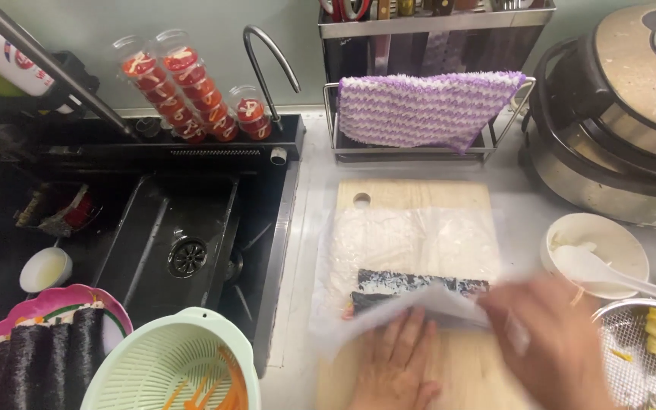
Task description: Assembling a sushi roll by placing ham and egg strips on rice and nori, then rolling it tightly using plastic wrap.
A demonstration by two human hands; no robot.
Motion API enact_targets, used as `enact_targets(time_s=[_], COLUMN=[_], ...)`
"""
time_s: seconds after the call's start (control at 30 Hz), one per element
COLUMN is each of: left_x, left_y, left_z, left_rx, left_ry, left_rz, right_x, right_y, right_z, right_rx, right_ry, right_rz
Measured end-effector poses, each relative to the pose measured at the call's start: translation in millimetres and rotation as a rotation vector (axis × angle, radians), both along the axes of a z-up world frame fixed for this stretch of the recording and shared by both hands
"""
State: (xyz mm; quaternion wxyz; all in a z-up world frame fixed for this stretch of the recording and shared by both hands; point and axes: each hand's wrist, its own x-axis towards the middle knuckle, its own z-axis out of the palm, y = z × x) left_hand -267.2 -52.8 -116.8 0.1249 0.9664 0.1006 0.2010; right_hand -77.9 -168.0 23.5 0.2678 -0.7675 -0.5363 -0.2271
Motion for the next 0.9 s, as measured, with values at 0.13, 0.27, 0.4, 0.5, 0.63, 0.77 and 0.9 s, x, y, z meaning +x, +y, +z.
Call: enact_targets(time_s=[0.13, 0.27, 0.4, 0.5, 0.63, 0.77, 0.9], left_x=[13.4, 17.6, 24.3, 29.4, 39.4, 49.6, 58.2], left_y=[9.1, 19.1, 27.4, 33.2, 47.5, 59.6, 67.3], left_z=[13.4, 37.1, 39.8, 34.6, 50.0, 70.4, 73.0], left_rx=[0.276, 0.109, 0.017, 0.079, 0.076, 0.07, -0.029], left_ry=[-0.09, -0.064, -0.094, -0.048, -0.024, 0.012, 0.008], left_rz=[0.146, 0.099, 0.145, 0.188, 0.164, 0.145, 0.141], right_x=[-44.6, -47.7, -44.3, -38.4, -14.9, -6.2, 1.9], right_y=[-15.2, 3.9, 15.9, 12.0, 13.3, 23.3, 28.0], right_z=[-114.0, -122.5, -121.5, -142.9, -139.9, -119.2, -111.7], right_rx=[-0.162, -0.203, -0.162, -0.236, -0.35, -0.389, -0.463], right_ry=[0.144, -0.096, -0.063, -0.025, -0.035, 0.006, -0.01], right_rz=[0.444, 0.021, -0.208, -0.256, -0.231, -0.17, -0.197])
